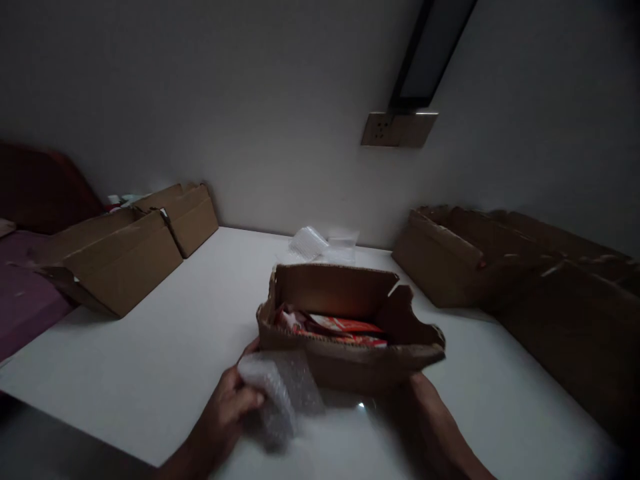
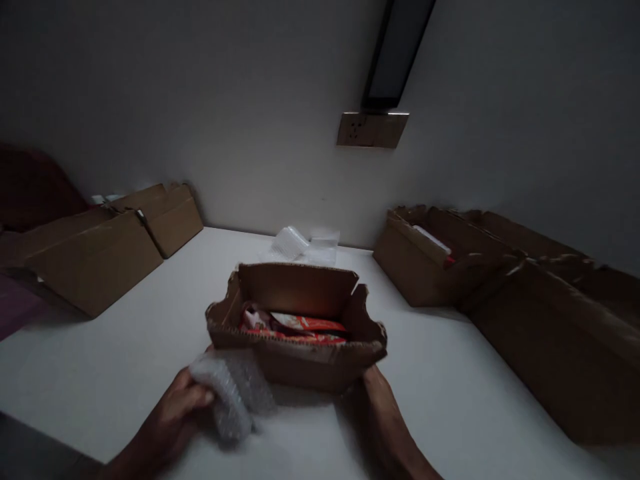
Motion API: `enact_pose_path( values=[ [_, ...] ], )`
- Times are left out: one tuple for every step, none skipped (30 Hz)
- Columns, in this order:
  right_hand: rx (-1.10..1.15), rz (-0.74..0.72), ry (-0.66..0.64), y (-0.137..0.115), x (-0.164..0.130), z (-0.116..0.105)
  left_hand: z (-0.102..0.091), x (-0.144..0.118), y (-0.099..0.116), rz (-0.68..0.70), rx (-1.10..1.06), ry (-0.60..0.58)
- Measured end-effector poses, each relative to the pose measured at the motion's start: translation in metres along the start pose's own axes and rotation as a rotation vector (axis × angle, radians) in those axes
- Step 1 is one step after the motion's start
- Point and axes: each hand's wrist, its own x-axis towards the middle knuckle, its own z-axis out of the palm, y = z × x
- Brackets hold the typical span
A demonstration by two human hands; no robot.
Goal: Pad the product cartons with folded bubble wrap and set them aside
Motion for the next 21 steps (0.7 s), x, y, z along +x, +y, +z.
enact_pose_path(
  values=[
    [0.065,0.036,0.005,-0.008,0.005,0.006,0.006,0.015,0.006,0.028,0.015,-0.026],
    [0.128,0.073,0.009,-0.015,0.011,0.011,0.012,0.030,0.012,0.053,0.022,-0.052],
    [0.174,0.091,0.004,-0.021,0.019,0.015,0.018,0.044,0.018,0.076,0.024,-0.068],
    [0.188,0.074,-0.005,-0.025,0.027,0.017,0.022,0.055,0.023,0.094,0.026,-0.079],
    [0.178,0.037,-0.014,-0.026,0.034,0.016,0.024,0.062,0.027,0.105,0.030,-0.083],
    [0.148,-0.006,-0.013,-0.026,0.040,0.012,0.023,0.065,0.029,0.109,0.036,-0.077],
    [0.101,-0.045,-0.003,-0.024,0.043,0.006,0.019,0.064,0.030,0.109,0.045,-0.061],
    [0.040,-0.077,0.025,-0.021,0.044,-0.003,0.012,0.058,0.029,0.109,0.059,-0.032],
    [-0.026,-0.102,0.071,-0.018,0.041,-0.013,0.003,0.049,0.028,0.111,0.075,0.016],
    [-0.086,-0.117,0.127,-0.016,0.036,-0.024,-0.007,0.038,0.027,0.114,0.091,0.073],
    [-0.133,-0.130,0.183,-0.014,0.028,-0.033,-0.016,0.024,0.025,0.116,0.108,0.130],
    [-0.163,-0.148,0.227,-0.014,0.018,-0.040,-0.022,0.011,0.024,0.115,0.124,0.169],
    [-0.182,-0.173,0.245,-0.015,0.006,-0.044,-0.025,-0.002,0.024,0.109,0.145,0.168],
    [-0.199,-0.199,0.214,-0.018,-0.007,-0.044,-0.023,-0.013,0.025,0.102,0.169,0.122],
    [-0.219,-0.231,0.133,-0.022,-0.020,-0.041,-0.017,-0.022,0.027,0.095,0.198,0.036],
    [-0.245,-0.265,0.021,-0.027,-0.032,-0.033,-0.008,-0.028,0.029,0.087,0.230,-0.075],
    [-0.275,-0.297,-0.100,-0.032,-0.043,-0.023,0.005,-0.031,0.032,0.080,0.262,-0.188],
    [-0.305,-0.327,-0.210,-0.037,-0.051,-0.010,0.018,-0.031,0.033,0.083,0.294,-0.287],
    [-0.332,-0.360,-0.290,-0.041,-0.058,0.003,0.032,-0.030,0.034,0.106,0.326,-0.354],
    [-0.359,-0.401,-0.331,-0.043,-0.062,0.017,0.044,-0.028,0.033,0.154,0.359,-0.384],
    [-0.390,-0.452,-0.331,-0.045,-0.064,0.029,0.055,-0.025,0.031,0.220,0.391,-0.383]
  ],
)
